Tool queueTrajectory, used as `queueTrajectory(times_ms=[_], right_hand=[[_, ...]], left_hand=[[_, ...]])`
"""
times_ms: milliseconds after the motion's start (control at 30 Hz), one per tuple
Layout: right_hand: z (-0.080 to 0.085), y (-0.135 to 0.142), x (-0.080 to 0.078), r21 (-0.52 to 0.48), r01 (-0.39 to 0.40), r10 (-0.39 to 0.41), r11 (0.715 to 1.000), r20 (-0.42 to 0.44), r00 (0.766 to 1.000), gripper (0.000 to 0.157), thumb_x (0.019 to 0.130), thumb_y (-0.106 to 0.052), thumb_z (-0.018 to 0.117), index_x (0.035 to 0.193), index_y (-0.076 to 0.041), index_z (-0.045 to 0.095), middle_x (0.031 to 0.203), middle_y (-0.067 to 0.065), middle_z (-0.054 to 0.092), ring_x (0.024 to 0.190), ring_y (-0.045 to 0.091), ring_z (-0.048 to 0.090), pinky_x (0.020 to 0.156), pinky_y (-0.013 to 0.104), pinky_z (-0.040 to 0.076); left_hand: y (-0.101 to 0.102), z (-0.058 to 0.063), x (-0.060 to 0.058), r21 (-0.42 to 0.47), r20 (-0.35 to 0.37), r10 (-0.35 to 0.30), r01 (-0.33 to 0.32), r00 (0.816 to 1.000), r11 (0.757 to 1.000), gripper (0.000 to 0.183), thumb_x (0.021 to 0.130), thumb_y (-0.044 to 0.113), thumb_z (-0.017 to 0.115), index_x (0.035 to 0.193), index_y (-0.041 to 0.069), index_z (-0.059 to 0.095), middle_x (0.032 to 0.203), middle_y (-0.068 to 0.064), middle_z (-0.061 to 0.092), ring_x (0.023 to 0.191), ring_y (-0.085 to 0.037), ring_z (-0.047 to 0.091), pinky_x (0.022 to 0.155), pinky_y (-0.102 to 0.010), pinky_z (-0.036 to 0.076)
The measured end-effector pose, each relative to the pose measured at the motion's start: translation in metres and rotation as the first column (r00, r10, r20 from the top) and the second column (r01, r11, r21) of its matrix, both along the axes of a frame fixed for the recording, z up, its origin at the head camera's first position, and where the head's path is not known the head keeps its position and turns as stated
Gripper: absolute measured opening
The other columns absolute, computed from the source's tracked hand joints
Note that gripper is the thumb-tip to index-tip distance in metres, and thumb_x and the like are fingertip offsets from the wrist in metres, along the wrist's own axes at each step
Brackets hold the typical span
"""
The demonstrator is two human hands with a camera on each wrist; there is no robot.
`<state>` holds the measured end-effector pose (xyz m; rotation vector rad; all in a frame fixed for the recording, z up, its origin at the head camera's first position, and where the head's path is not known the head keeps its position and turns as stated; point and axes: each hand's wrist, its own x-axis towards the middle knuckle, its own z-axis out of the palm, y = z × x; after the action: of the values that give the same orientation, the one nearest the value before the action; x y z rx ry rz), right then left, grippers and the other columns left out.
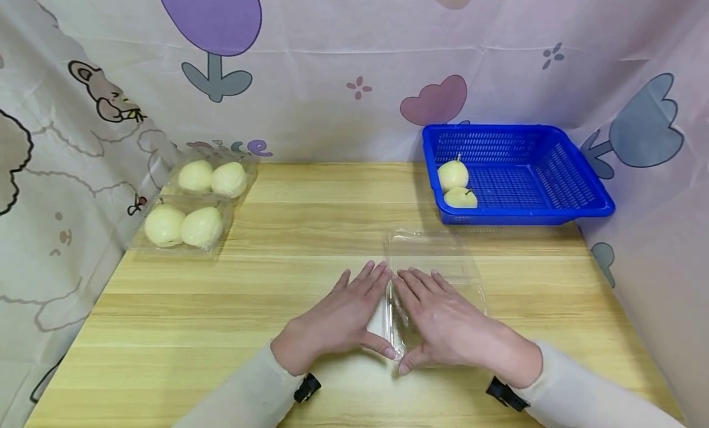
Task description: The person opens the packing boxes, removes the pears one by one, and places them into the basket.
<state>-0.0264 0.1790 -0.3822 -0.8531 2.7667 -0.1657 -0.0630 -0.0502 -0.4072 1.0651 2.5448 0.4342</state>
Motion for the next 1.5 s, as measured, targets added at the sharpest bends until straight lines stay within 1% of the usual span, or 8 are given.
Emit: queueTrajectory(times_ms=[200,367,500,600,733,1033,1233,1500], right_hand=[[0.009,0.007,-0.001,0.063,0.026,-0.030,0.998,0.065,0.997,0.141,0.065,-0.084,0.079,0.166,-0.002,0.025,0.170,0.025,0.029,0.157,0.044,0.030,0.126,0.067,0.025],[0.018,0.018,-0.005,0.129,0.062,-0.078,0.990,0.120,0.990,0.142,0.062,-0.078,0.086,0.167,-0.005,0.024,0.170,0.025,0.029,0.156,0.046,0.030,0.125,0.070,0.024],[0.022,0.026,-0.008,0.151,0.085,-0.109,0.985,0.155,0.982,0.144,0.059,-0.073,0.090,0.167,-0.005,0.024,0.170,0.026,0.028,0.156,0.047,0.029,0.125,0.071,0.023],[0.023,0.033,-0.009,0.157,0.095,-0.121,0.983,0.169,0.978,0.145,0.059,-0.071,0.092,0.167,-0.003,0.024,0.170,0.027,0.026,0.156,0.049,0.028,0.125,0.072,0.023],[0.025,0.043,-0.009,0.180,0.113,-0.144,0.977,0.175,0.974,0.144,0.059,-0.068,0.094,0.166,-0.001,0.025,0.170,0.028,0.027,0.155,0.050,0.028,0.124,0.072,0.024],[0.033,0.071,-0.010,0.277,0.134,-0.193,0.951,0.195,0.962,0.143,0.055,-0.056,0.101,0.165,-0.002,0.029,0.168,0.030,0.030,0.152,0.054,0.030,0.119,0.078,0.024],[0.036,0.088,-0.011,0.329,0.150,-0.217,0.932,0.179,0.959,0.140,0.050,-0.054,0.103,0.163,-0.006,0.036,0.166,0.029,0.035,0.148,0.055,0.037,0.116,0.081,0.025],[0.036,0.103,-0.011,0.381,0.161,-0.240,0.910,0.169,0.956,0.138,0.049,-0.052,0.104,0.161,-0.004,0.039,0.164,0.031,0.037,0.145,0.056,0.041,0.113,0.082,0.028]], left_hand=[[-0.010,0.002,-0.008,0.030,0.015,0.065,-0.066,0.998,0.997,0.127,0.083,0.073,0.073,0.169,0.003,0.010,0.177,-0.017,0.008,0.164,-0.034,0.004,0.130,-0.064,0.012],[-0.022,0.000,-0.016,0.041,0.014,0.127,-0.127,0.992,0.991,0.122,0.086,0.069,0.074,0.169,0.003,0.013,0.176,-0.018,0.010,0.164,-0.035,0.006,0.130,-0.064,0.011],[-0.036,-0.002,-0.022,0.058,0.011,0.175,-0.175,0.985,0.983,0.119,0.089,0.066,0.074,0.168,0.002,0.013,0.176,-0.019,0.011,0.164,-0.035,0.006,0.130,-0.065,0.011],[-0.049,-0.003,-0.029,0.074,-0.019,0.218,-0.216,0.976,0.973,0.118,0.090,0.064,0.073,0.168,0.001,0.011,0.176,-0.019,0.009,0.164,-0.037,0.008,0.130,-0.065,0.011],[-0.070,-0.001,-0.042,0.095,-0.065,0.297,-0.290,0.953,0.952,0.115,0.093,0.063,0.071,0.168,-0.001,0.010,0.175,-0.020,0.007,0.163,-0.039,0.010,0.129,-0.066,0.012],[-0.117,0.010,-0.070,0.131,-0.094,0.457,-0.445,0.884,0.886,0.106,0.102,0.058,0.063,0.168,0.000,0.003,0.175,-0.022,0.006,0.163,-0.043,0.005,0.130,-0.066,0.008],[-0.143,0.018,-0.076,0.200,-0.072,0.536,-0.514,0.841,0.834,0.106,0.104,0.061,0.057,0.168,0.000,-0.001,0.175,-0.023,0.002,0.163,-0.045,0.001,0.130,-0.066,0.007],[-0.163,0.020,-0.079,0.230,-0.077,0.580,-0.552,0.811,0.802,0.103,0.105,0.059,0.056,0.167,-0.004,0.002,0.175,-0.026,0.002,0.162,-0.046,0.000,0.130,-0.067,0.005]])
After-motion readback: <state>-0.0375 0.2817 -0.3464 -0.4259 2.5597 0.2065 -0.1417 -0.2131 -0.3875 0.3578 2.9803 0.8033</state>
